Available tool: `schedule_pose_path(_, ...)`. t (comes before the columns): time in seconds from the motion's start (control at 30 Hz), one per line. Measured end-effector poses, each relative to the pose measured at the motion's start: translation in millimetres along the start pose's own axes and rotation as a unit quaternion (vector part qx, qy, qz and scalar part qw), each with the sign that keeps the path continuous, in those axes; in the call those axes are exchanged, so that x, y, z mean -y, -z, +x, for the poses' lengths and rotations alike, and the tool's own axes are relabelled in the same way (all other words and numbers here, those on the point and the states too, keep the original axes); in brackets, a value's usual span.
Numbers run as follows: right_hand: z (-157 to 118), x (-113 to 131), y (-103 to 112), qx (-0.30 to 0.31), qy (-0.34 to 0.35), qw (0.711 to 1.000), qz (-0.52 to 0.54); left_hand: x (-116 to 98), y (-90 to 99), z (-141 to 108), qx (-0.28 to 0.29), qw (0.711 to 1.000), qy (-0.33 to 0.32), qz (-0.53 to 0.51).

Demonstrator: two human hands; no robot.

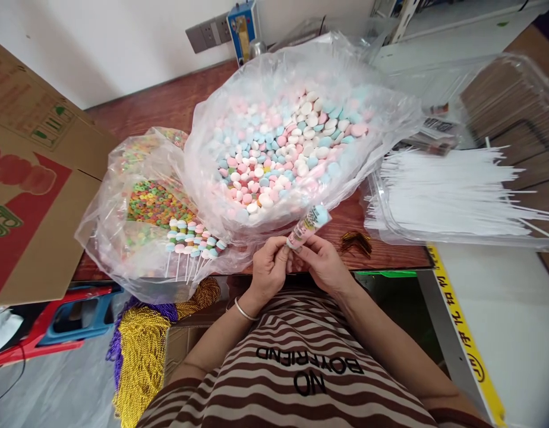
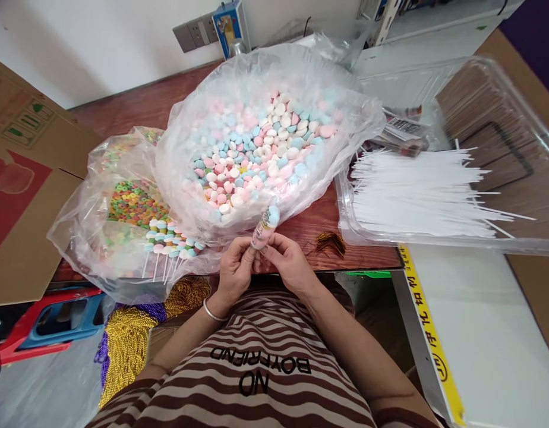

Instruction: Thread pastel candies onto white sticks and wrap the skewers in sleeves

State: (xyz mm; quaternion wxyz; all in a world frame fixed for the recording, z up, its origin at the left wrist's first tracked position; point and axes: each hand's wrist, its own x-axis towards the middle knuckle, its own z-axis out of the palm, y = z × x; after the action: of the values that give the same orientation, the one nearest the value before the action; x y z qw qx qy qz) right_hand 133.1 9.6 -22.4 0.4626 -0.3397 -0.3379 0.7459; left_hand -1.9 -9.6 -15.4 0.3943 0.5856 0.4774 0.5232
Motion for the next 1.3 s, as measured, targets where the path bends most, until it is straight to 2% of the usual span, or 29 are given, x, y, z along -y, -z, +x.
schedule_pose_path(0.1, -1, 0, 1, -0.029, 0.012, 0.999, -0.026, 3, 0.7, 0, -0.022, 0.997, -0.033, 0.062)
schedule_pose_path(0.2, -4, 4, 2, -0.033, 0.018, 0.999, -0.025, 5, 2.9, 3, -0.006, 0.995, -0.07, 0.072)
schedule_pose_path(0.27, -6, 9, 2, -0.006, 0.013, 1.0, -0.013, 4, 6.4, 7, 0.03, 0.989, -0.12, 0.078)
schedule_pose_path(0.33, -9, 19, 4, 0.044, 0.005, 0.999, -0.031, 1, 12.2, 13, 0.039, 0.977, -0.171, 0.119)
schedule_pose_path(0.4, -12, 32, 6, 0.084, 0.022, 0.991, -0.106, -8, 20.3, 15, -0.007, 0.966, -0.186, 0.178)
schedule_pose_path(0.47, -17, 50, 8, 0.08, 0.1, 0.969, -0.213, -23, 30.3, 11, -0.098, 0.963, -0.164, 0.191)
schedule_pose_path(0.5, -19, 60, 9, 0.06, 0.165, 0.948, -0.266, -32, 35.6, 6, -0.128, 0.967, -0.144, 0.166)
schedule_pose_path(0.53, -22, 71, 9, 0.034, 0.239, 0.917, -0.317, -41, 40.4, 0, -0.135, 0.977, -0.118, 0.119)
schedule_pose_path(0.57, -25, 81, 9, 0.002, 0.314, 0.876, -0.365, -50, 44.5, -7, -0.102, 0.99, -0.082, 0.053)
schedule_pose_path(0.6, -29, 91, 7, -0.029, 0.381, 0.828, -0.411, -59, 47.2, -13, -0.005, 0.999, -0.024, -0.022)
schedule_pose_path(0.63, -33, 99, 5, -0.05, 0.435, 0.776, -0.453, -66, 48.2, -17, 0.118, 0.988, 0.049, -0.092)
schedule_pose_path(0.67, -37, 105, 1, -0.051, 0.475, 0.729, -0.491, -71, 47.5, -20, 0.229, 0.953, 0.125, -0.154)
schedule_pose_path(0.7, -41, 108, -4, -0.029, 0.501, 0.689, -0.524, -74, 45.4, -20, 0.285, 0.917, 0.181, -0.213)
schedule_pose_path(0.73, -44, 108, -9, 0.012, 0.518, 0.656, -0.548, -76, 42.3, -18, 0.298, 0.892, 0.214, -0.264)
schedule_pose_path(0.77, -47, 105, -15, 0.066, 0.528, 0.631, -0.565, -78, 39.2, -14, 0.277, 0.88, 0.232, -0.308)
schedule_pose_path(0.83, -48, 91, -23, 0.158, 0.522, 0.607, -0.579, -81, 35.3, -4, 0.182, 0.886, 0.218, -0.367)
schedule_pose_path(0.87, -47, 82, -26, 0.178, 0.51, 0.612, -0.578, -83, 35.4, 0, 0.137, 0.893, 0.196, -0.38)
schedule_pose_path(0.9, -43, 74, -26, 0.178, 0.49, 0.633, -0.572, -85, 36.5, 2, 0.102, 0.903, 0.168, -0.383)
schedule_pose_path(0.97, -33, 65, -24, 0.155, 0.423, 0.711, -0.54, -87, 40.3, 1, 0.085, 0.916, 0.094, -0.38)
schedule_pose_path(1.03, -23, 66, -19, 0.127, 0.346, 0.789, -0.491, -83, 41.9, -4, 0.159, 0.913, 0.045, -0.373)
schedule_pose_path(1.1, -17, 77, -16, 0.112, 0.302, 0.832, -0.453, -72, 38.3, -7, 0.266, 0.898, 0.07, -0.342)
schedule_pose_path(1.13, -17, 83, -17, 0.114, 0.298, 0.838, -0.444, -65, 35.2, -6, 0.297, 0.893, 0.093, -0.324)
schedule_pose_path(1.17, -19, 89, -18, 0.13, 0.302, 0.836, -0.44, -58, 32.0, -4, 0.299, 0.896, 0.118, -0.308)
schedule_pose_path(1.2, -22, 92, -21, 0.16, 0.31, 0.828, -0.439, -52, 29.5, -1, 0.275, 0.904, 0.133, -0.298)
schedule_pose_path(1.3, -32, 88, -28, 0.272, 0.309, 0.784, -0.464, -46, 31.6, 9, 0.146, 0.93, 0.124, -0.312)
